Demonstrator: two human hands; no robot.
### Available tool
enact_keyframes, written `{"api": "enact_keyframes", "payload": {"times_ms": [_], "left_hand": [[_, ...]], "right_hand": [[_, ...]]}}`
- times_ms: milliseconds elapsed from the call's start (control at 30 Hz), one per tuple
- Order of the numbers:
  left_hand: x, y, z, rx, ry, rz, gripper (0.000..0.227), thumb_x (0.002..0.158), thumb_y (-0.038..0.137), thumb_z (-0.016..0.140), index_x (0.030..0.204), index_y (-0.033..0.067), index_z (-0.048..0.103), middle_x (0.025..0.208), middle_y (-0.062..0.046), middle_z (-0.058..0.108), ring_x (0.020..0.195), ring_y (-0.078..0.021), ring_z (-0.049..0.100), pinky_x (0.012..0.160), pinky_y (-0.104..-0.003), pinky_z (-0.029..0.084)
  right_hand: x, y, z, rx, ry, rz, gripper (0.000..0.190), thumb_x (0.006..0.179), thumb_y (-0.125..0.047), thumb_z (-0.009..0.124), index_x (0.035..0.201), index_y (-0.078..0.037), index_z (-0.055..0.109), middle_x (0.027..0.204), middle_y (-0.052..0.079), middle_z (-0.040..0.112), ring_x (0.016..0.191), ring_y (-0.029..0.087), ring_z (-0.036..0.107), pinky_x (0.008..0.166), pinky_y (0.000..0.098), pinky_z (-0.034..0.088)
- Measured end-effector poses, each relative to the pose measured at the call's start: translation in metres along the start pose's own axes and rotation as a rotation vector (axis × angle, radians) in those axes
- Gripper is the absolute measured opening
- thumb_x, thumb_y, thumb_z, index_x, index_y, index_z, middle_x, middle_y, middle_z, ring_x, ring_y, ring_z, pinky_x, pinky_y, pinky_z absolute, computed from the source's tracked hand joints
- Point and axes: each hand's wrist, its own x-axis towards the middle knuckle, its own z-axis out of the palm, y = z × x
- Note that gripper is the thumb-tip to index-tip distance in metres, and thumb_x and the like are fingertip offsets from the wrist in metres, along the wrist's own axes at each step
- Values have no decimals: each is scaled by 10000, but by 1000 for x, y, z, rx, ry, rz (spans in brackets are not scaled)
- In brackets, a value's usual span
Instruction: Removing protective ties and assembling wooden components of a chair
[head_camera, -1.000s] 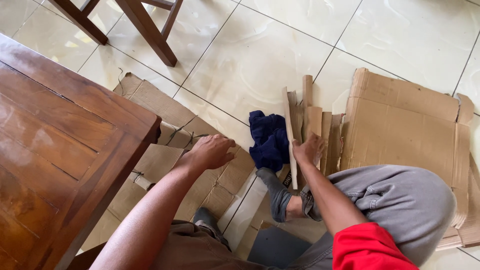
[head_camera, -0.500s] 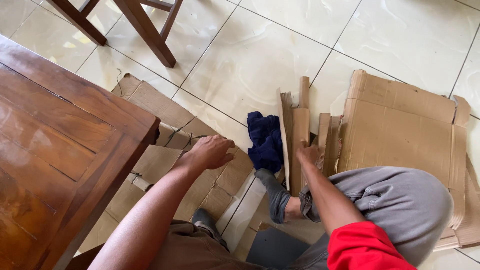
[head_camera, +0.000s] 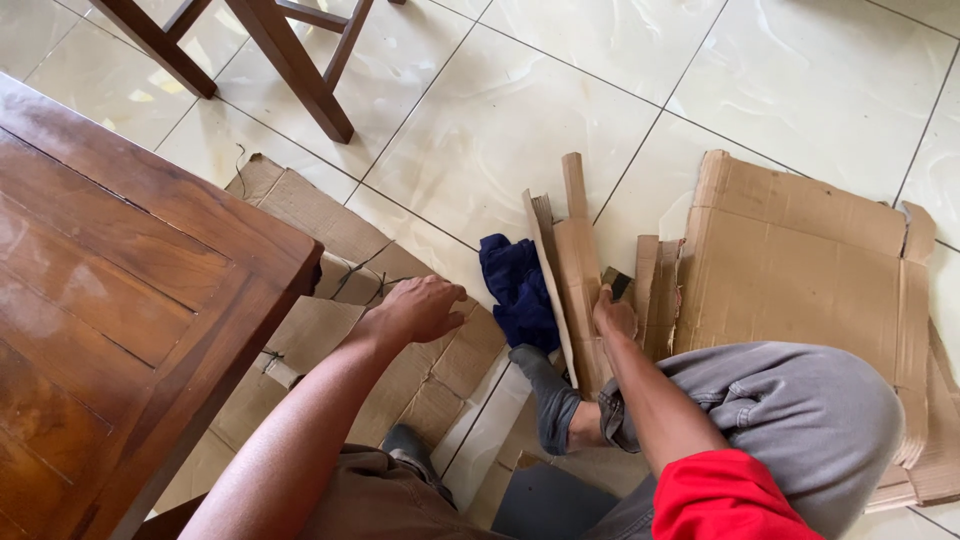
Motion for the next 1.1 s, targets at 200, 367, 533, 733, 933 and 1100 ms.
{"api": "enact_keyframes", "payload": {"times_ms": [200, 367, 533, 733, 933, 1100], "left_hand": [[0, 3, -3, 18, -20, -13, 417, 954, 409, 527, 1288, 216, 686, 1296, -70, 720, 1213, -344, 675, 997, -500, 552], [3, 2, -1, 24, -24, -6, 416, 958, 397, 533, 1296, 208, 683, 1301, -67, 720, 1218, -335, 675, 1001, -493, 551], [1, 5, -4, 4, -11, 1, 406, 952, 386, 543, 1276, 196, 696, 1278, -82, 728, 1200, -343, 685, 982, -505, 556], [-2, 5, -5, -13, 4, 13, 417, 956, 376, 547, 1300, 188, 689, 1294, -72, 723, 1219, -335, 676, 995, -504, 550], [-9, 10, -8, 13, 3, -4, 413, 950, 378, 548, 1286, 183, 691, 1289, -64, 728, 1218, -331, 677, 1000, -506, 550], [-10, 10, -8, 15, 26, -13, 426, 956, 392, 548, 1315, 199, 668, 1283, -69, 726, 1204, -327, 684, 992, -502, 557]], "right_hand": [[14, 4, 2, 96, 19, -67, 675, 995, -644, 441, 1350, -119, 673, 1324, 244, 653, 1285, 472, 585, 1059, 548, 457], [61, 31, 36, 3, 55, -61, 515, 937, -608, 554, 1340, -310, 672, 1312, 142, 682, 1257, 388, 627, 1039, 480, 509], [71, 43, 45, 16, 74, -84, 533, 858, -574, 694, 1315, -300, 688, 1346, 137, 669, 1278, 382, 615, 1047, 495, 511], [14, 3, 16, 204, 274, -56, 292, 925, -519, 674, 1125, -314, 722, 1108, 33, 743, 1129, 294, 691, 962, 413, 538], [-43, -38, -8, 345, 413, -199, 257, 1024, -495, 569, 1091, -251, 617, 1057, 83, 746, 1106, 350, 688, 946, 478, 498], [-116, -77, -10, 549, 292, -536, 228, 980, -376, 654, 1012, -151, 672, 766, 87, 715, 811, 250, 724, 759, 433, 552]]}}
